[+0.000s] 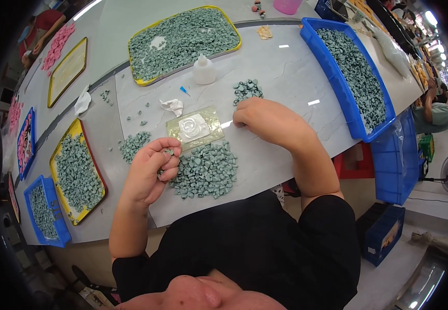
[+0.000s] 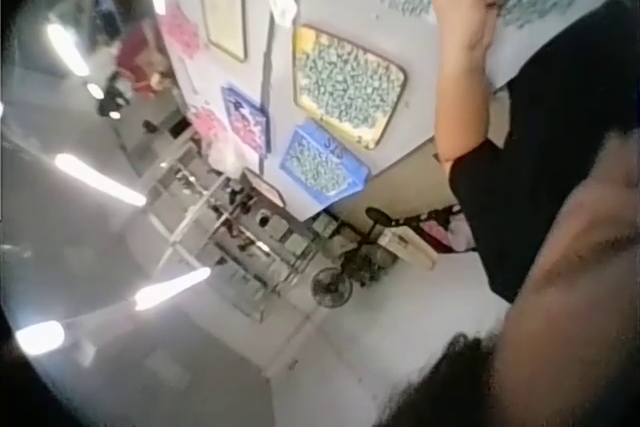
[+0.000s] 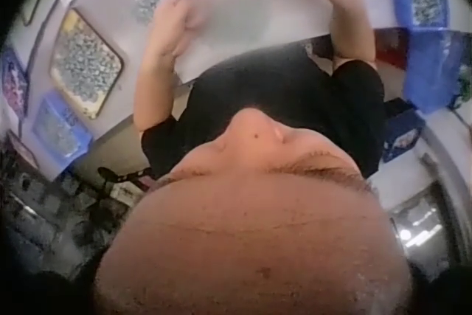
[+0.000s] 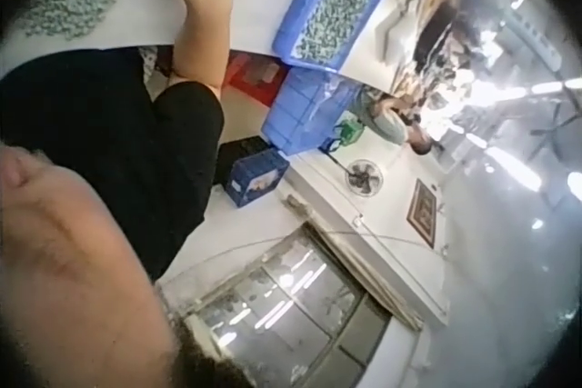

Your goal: Pick small green plastic components and place them onto a specific base for assembly.

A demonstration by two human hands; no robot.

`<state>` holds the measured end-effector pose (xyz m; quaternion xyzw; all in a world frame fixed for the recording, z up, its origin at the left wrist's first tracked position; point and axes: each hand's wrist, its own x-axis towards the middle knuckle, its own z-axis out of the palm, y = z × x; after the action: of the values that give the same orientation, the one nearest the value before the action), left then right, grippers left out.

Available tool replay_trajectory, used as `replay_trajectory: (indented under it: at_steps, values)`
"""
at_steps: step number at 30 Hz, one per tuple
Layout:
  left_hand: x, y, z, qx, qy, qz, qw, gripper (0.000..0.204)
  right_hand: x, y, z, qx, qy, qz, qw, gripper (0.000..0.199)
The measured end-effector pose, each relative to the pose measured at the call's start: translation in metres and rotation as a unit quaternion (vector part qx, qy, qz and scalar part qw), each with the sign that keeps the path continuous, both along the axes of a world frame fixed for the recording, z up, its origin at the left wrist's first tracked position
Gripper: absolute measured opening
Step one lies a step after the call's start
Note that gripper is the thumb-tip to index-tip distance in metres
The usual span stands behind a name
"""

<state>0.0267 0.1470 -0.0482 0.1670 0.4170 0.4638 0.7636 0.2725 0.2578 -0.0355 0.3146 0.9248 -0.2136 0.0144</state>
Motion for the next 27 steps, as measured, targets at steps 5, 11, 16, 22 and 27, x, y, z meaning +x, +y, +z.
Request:
replay_trajectory:
  at_steps: [5, 11, 16, 22, 27]
  values:
    - [0.002, -0.002, -0.001, -0.001, -0.023, 0.051, 0.998, 0.017, -0.003, -0.001, -0.003, -0.008, 0.015, 0.002, 1.0, 0.016]
    - [-0.003, -0.004, -0.001, 0.015, -0.054, 0.034, 0.998, 0.016, -0.016, -0.007, 0.007, -0.067, 0.111, 0.012, 0.992, 0.02]
    - [-0.004, -0.012, -0.004, 0.025, -0.021, -0.023, 0.999, 0.021, -0.033, -0.014, 0.01, -0.077, 0.183, 0.037, 0.979, 0.022]
    - [-0.007, -0.022, -0.006, 0.02, -0.027, -0.062, 0.998, 0.024, -0.065, -0.041, 0.022, -0.133, 0.282, 0.049, 0.949, 0.02]
    - [-0.016, -0.026, -0.003, 0.042, -0.034, -0.049, 0.997, 0.024, -0.083, -0.053, 0.022, -0.09, 0.292, 0.053, 0.951, 0.019]
